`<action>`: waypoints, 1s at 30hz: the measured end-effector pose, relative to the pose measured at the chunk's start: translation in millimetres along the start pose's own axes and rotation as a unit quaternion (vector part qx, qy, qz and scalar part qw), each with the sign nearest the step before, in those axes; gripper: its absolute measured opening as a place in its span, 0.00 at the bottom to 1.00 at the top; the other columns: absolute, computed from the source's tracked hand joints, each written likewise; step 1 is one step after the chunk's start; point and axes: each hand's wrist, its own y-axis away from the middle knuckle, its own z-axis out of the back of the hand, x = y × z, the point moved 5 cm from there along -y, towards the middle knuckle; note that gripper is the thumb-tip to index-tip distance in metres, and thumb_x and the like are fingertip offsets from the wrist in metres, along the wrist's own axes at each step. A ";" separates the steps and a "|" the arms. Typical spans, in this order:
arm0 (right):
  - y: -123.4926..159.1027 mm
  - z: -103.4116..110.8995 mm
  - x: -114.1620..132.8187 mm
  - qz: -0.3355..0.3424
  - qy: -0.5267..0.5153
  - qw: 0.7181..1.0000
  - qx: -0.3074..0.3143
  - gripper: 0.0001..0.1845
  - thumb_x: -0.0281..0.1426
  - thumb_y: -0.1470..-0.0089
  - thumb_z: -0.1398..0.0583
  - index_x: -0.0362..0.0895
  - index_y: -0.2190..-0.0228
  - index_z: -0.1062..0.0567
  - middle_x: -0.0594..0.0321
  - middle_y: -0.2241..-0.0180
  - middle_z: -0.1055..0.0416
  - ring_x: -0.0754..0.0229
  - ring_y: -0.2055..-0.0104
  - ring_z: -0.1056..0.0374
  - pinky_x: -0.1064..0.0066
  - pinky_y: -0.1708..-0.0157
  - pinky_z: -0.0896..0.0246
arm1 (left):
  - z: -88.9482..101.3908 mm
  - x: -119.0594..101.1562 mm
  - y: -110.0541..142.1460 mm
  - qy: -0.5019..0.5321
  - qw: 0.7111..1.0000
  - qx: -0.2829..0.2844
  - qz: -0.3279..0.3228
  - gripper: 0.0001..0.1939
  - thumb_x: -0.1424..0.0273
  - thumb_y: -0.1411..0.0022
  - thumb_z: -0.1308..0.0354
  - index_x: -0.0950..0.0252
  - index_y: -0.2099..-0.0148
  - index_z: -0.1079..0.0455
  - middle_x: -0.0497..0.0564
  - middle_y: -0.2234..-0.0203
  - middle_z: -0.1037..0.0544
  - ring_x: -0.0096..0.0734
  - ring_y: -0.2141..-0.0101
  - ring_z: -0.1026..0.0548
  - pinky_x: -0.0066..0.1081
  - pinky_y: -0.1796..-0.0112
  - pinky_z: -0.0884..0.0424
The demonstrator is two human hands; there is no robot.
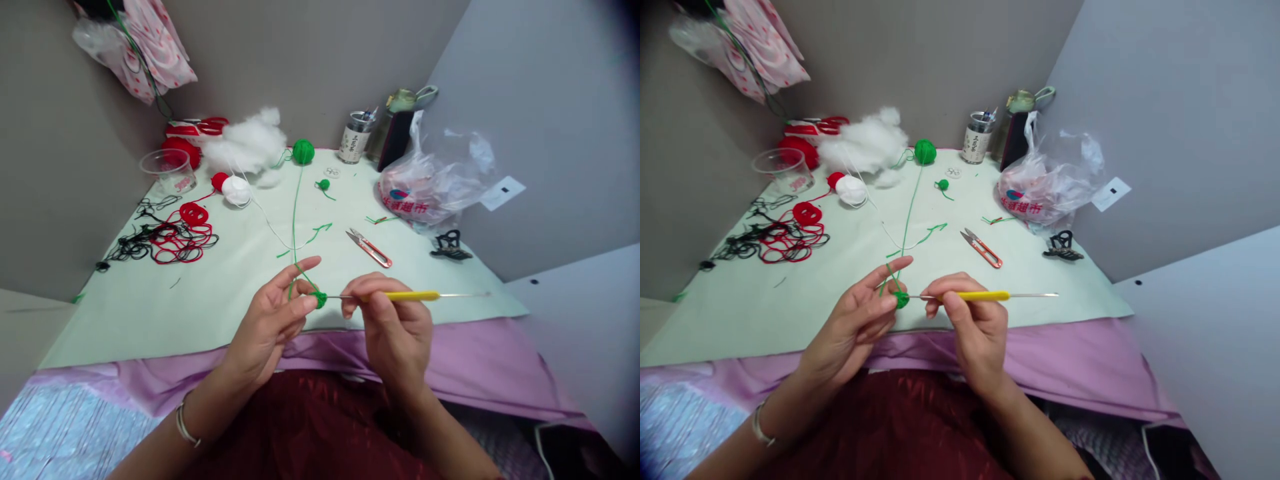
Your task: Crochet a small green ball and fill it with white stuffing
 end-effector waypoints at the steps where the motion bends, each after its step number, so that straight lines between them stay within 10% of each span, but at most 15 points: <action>1: -1.2 -2.9 -2.1 -0.012 -0.009 1.000 0.016 0.11 0.29 0.32 0.42 0.48 0.60 0.18 0.60 0.64 0.23 0.61 0.68 0.29 0.66 0.68 0.30 | -1.1 2.1 0.4 -0.011 1.000 0.005 0.001 0.28 0.72 0.43 0.27 0.60 0.41 0.25 0.42 0.69 0.29 0.09 0.82 0.51 0.19 0.83 0.57; 6: 3.7 -6.5 4.4 0.073 0.141 0.987 0.039 0.14 0.22 0.34 0.41 0.49 0.55 0.18 0.60 0.62 0.22 0.61 0.63 0.26 0.68 0.64 0.28 | -1.5 8.7 -0.1 -0.057 0.997 -0.023 -0.054 0.28 0.70 0.43 0.26 0.60 0.40 0.24 0.47 0.66 0.24 0.20 0.68 0.30 0.17 0.69 0.35; 10: 12.4 -10.5 15.5 0.200 0.312 0.926 0.076 0.19 0.20 0.38 0.38 0.50 0.51 0.19 0.55 0.56 0.22 0.56 0.56 0.25 0.65 0.60 0.26 | -2.7 12.2 -3.5 -0.003 1.000 -0.012 -0.012 0.27 0.71 0.42 0.27 0.61 0.40 0.24 0.42 0.73 0.28 0.13 0.80 0.42 0.17 0.79 0.45; 16: -2.5 4.5 -3.2 0.018 0.040 0.999 -0.019 0.13 0.26 0.32 0.42 0.49 0.58 0.18 0.62 0.67 0.25 0.62 0.69 0.29 0.69 0.70 0.31 | -1.5 6.8 -6.9 0.042 0.999 0.004 0.010 0.18 0.73 0.41 0.29 0.63 0.48 0.19 0.41 0.73 0.32 0.08 0.83 0.53 0.19 0.82 0.54; 30: -7.8 2.4 -14.1 -0.096 -0.080 0.992 0.029 0.10 0.33 0.31 0.41 0.47 0.62 0.19 0.61 0.63 0.20 0.64 0.68 0.27 0.70 0.66 0.30 | 5.5 1.4 -3.0 -0.136 0.986 -0.016 -0.093 0.19 0.68 0.40 0.29 0.54 0.46 0.20 0.44 0.67 0.29 0.17 0.75 0.42 0.22 0.75 0.44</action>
